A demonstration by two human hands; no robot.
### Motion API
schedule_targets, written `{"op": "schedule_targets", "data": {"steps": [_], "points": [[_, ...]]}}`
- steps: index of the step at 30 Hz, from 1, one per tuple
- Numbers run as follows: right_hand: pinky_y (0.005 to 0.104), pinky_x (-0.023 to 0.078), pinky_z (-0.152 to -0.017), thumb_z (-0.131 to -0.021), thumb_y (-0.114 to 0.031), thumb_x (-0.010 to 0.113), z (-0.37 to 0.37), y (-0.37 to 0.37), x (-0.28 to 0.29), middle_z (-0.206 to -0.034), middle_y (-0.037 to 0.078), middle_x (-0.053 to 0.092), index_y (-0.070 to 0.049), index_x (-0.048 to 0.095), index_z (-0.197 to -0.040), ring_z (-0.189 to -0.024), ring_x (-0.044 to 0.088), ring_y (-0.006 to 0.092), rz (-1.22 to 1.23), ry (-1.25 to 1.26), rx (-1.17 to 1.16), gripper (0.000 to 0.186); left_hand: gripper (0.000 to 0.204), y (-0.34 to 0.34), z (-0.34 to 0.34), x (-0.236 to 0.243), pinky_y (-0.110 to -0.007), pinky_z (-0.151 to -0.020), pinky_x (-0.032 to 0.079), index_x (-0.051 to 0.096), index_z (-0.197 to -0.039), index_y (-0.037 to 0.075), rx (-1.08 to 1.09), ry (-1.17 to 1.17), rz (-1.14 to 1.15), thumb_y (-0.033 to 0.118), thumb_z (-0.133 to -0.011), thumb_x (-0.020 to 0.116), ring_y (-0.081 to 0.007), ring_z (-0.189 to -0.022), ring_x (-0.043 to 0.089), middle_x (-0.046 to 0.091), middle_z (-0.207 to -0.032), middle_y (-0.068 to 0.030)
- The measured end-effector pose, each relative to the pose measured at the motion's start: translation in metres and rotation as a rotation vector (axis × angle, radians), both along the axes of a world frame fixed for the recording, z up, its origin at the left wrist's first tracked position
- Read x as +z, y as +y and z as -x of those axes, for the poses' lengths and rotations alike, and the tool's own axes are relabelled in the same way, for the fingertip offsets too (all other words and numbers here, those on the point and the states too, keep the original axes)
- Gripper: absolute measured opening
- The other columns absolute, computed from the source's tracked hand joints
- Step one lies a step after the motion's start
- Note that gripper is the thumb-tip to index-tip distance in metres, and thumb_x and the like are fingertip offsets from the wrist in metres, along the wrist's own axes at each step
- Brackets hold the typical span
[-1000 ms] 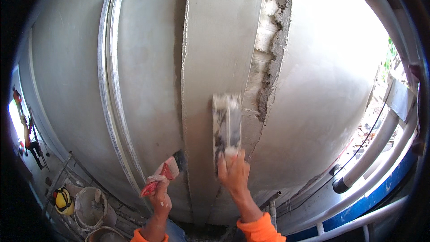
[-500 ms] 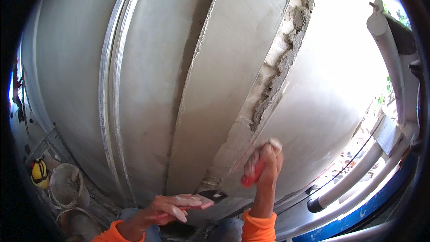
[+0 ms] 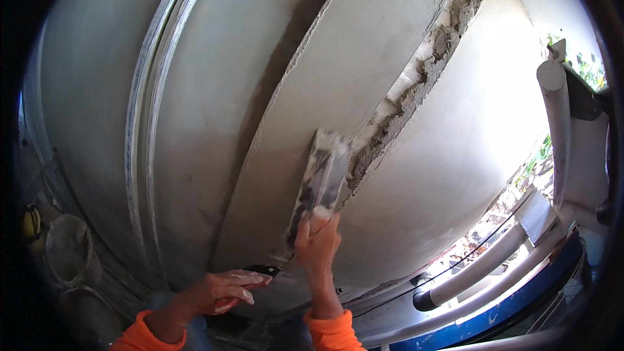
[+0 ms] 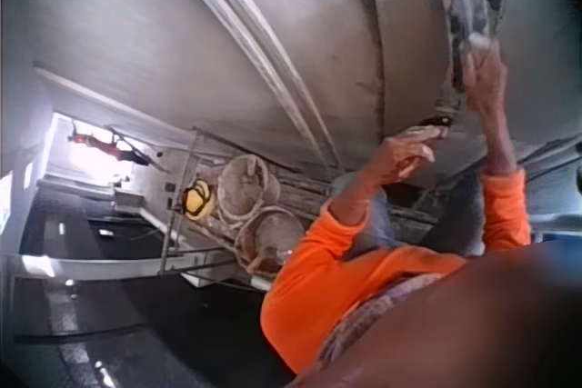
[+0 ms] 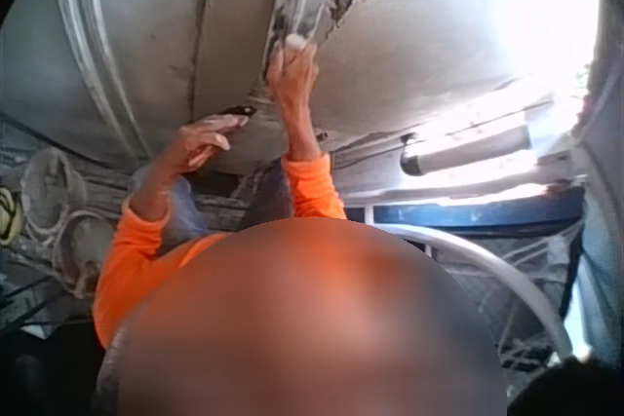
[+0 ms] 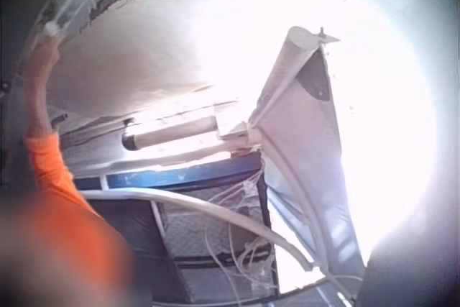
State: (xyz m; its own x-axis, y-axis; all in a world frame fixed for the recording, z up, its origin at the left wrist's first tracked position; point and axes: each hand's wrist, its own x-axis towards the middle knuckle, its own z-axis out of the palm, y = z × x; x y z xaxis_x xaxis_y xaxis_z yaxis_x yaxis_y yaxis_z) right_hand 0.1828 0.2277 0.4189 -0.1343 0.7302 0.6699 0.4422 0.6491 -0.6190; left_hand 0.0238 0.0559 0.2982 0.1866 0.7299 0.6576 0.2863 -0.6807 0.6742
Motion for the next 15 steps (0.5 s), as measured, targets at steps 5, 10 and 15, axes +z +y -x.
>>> {"op": "schedule_targets", "data": {"steps": [5,10,15], "points": [[0.0478,0.057,-0.074,-0.098,-0.028,0.072,-0.007,-0.003,0.034,-0.086,0.025,0.072,0.001,0.057,-0.114,-0.081,0.075,0.0427,-0.144,0.056,-0.027,0.037,0.036,-0.007,0.0,0.006,-0.041,-0.111,0.055,0.072,-0.098,0.009,-0.014,-0.034,-0.014,-0.017,-0.073,0.074,-0.0332,-0.139,0.059,0.062,-0.15,-0.0102],[0.0475,0.055,-0.068,-0.101,-0.028,0.069,0.004,0.037,0.09,-0.082,0.021,0.07,-0.002,0.056,-0.11,-0.072,0.072,0.0377,-0.257,0.121,-0.016,0.031,0.038,-0.005,0.001,0.008,-0.04,-0.111,0.056,0.072,-0.098,0.008,0.016,-0.018,0.011,-0.019,-0.071,0.073,-0.0338,-0.139,0.059,0.062,-0.15,-0.0095],[0.046,0.056,-0.069,-0.098,-0.028,0.072,0.008,0.009,-0.009,-0.084,0.023,0.071,0.002,0.057,-0.112,-0.076,0.075,0.0361,0.012,0.031,-0.09,0.036,0.032,0.0,0.003,0.011,-0.039,-0.109,0.056,0.072,-0.099,0.007,0.081,-0.076,-0.021,-0.017,-0.078,0.073,-0.0347,-0.135,0.062,0.064,-0.146,-0.0152]]}}
